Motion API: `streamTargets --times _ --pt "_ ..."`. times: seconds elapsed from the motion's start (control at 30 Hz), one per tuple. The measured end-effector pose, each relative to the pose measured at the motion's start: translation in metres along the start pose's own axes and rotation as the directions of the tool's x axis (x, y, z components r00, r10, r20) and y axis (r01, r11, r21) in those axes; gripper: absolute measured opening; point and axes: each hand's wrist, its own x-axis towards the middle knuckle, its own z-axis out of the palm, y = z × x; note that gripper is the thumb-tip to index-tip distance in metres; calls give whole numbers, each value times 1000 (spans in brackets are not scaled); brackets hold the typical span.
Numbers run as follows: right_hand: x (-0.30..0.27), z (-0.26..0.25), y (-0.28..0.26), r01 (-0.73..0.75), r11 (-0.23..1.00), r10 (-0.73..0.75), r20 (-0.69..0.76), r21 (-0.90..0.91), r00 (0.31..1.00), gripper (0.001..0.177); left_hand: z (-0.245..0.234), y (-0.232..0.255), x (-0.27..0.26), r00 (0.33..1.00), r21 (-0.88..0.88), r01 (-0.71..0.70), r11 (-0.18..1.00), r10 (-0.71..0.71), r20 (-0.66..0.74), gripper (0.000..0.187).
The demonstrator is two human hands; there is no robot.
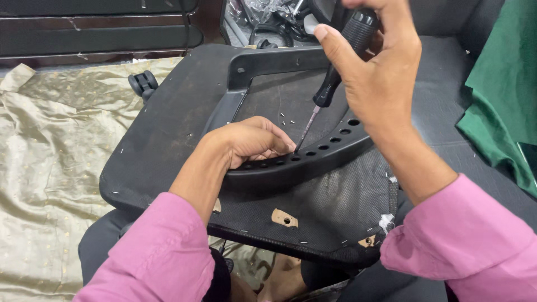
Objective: The person uses a screwdriver to tighten screws into a black plastic chair frame component. They work on multiple screw holes along the frame, securing it to the chair base.
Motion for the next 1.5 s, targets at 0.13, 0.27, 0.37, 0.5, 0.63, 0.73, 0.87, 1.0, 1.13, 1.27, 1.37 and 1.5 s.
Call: streamTargets --times 0.13,0.27,0.37,0.5,0.63,0.73,0.87,1.0,1.13,1.27,1.37,1.5 --pt "-6 14 -5 3 997 3 -78 78 997 38 -1 -3 5 1000 0 -14 1000 14 27 9" --pt "-8 21 -9 -9 989 26 -116 146 993 36 -6 -3 4 999 -32 6 999 -5 37 7" --pt "-4 11 -11 1 978 12 -58 207 998 34 -3 -4 6 999 -37 17 999 -16 28 7" --pt "7 -10 -19 -345 848 283 206 402 937 35 -4 -4 7 998 -69 36 997 -33 48 6" --pt "16 -22 -28 -402 782 277 313 476 909 34 -5 -5 8 999 -59 18 998 -14 52 6" --pt "11 -20 -27 -243 900 188 180 362 966 29 -4 -7 10 998 7 -22 1000 22 52 7" --pt "9 -15 -25 -47 997 42 -97 -53 994 25 -4 -7 9 1000 -9 2 1000 -2 28 8" --pt "12 -8 -31 -94 960 106 -30 263 994 14 -3 -8 10 999 -40 17 999 -15 41 7" --pt "19 -5 -43 -254 844 238 93 473 967 10 -4 -6 8 997 -105 7 994 1 79 6" --pt "12 3 -48 -25 930 41 -35 367 999 19 -1 -3 8 998 -20 25 999 -24 50 10" --pt "7 10 -48 -1 997 10 -122 77 992 24 -1 -3 8 999 -12 15 1000 -15 33 12" --pt "2 16 -52 -3 984 -38 -228 -178 973 26 -2 -6 8 998 -28 -29 999 30 60 13"
